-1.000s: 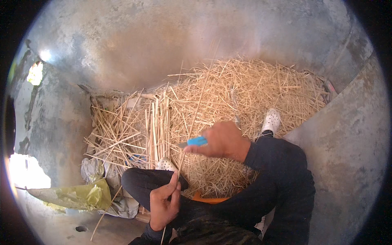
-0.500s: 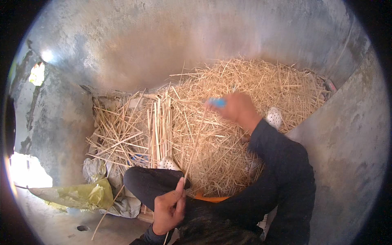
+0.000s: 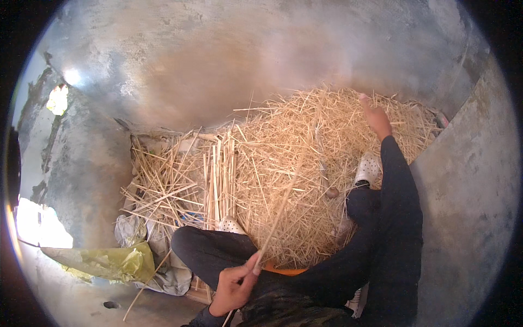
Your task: The person sits on the floor and uses a blue utility knife to shave thin strips off long bamboo sticks. They hold the stick with their left hand and scrape the blade along its length with their right hand, creating a pile of shavings on the floor.
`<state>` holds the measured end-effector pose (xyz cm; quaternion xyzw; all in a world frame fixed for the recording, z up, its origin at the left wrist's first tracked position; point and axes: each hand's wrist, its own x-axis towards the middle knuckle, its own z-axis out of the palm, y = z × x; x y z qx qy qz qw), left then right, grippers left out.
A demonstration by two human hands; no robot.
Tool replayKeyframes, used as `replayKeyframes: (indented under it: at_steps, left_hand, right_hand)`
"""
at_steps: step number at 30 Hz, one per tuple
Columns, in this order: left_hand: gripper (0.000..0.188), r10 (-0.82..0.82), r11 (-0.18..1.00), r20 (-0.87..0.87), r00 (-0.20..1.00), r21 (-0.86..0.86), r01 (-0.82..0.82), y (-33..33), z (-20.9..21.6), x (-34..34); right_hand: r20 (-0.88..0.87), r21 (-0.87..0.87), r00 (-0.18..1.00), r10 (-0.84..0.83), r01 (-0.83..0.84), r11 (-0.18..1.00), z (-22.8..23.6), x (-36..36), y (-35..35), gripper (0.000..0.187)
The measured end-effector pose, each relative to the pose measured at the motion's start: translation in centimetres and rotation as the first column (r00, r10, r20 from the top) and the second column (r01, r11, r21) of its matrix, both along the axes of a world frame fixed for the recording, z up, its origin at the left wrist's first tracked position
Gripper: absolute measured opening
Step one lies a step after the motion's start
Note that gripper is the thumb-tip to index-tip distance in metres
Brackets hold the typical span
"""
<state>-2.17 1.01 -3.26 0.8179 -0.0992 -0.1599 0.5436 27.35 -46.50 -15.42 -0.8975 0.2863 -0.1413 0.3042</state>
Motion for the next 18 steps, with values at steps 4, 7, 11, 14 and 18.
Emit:
replayKeyframes:
  at_steps: [4, 7, 11, 14, 18]
  left_hand:
    - [0.037, 0.202, 0.946, -0.245, 0.948, -0.202, -0.253, -0.3, -0.5, 1.5]
    - [0.037, 0.212, 0.909, -0.241, 0.947, -0.308, -0.282, -0.5, -0.2, 2.7]
    - [0.037, 0.211, 0.956, -0.127, 0.969, -0.177, -0.232, -0.9, 0.7, 3.0]
    - [0.035, 0.196, 0.975, -0.068, 0.978, -0.094, -0.202, -1.0, 0.6, 2.1]
    - [0.034, 0.228, 0.968, -0.032, 0.973, -0.099, -0.23, -1.3, 0.6, 2.4]
  right_hand:
    - [-0.067, 0.092, 0.858, 0.509, -0.503, 0.86, 7.3, -4.8, 13.8, 0.08]
    - [0.017, -0.159, 0.608, 0.794, -0.782, 0.602, 9.2, -11.6, 23.1, 0.073]
    - [-0.029, -0.303, 0.426, 0.904, -0.866, 0.399, 9.3, -15.2, 25.2, 0.082]
    - [-0.028, -0.289, 0.625, 0.78, -0.752, 0.593, 8.7, -11.5, 23.0, 0.084]
    - [0.012, -0.251, 0.481, 0.877, -0.847, 0.468, 8.8, -15.0, 24.8, 0.077]
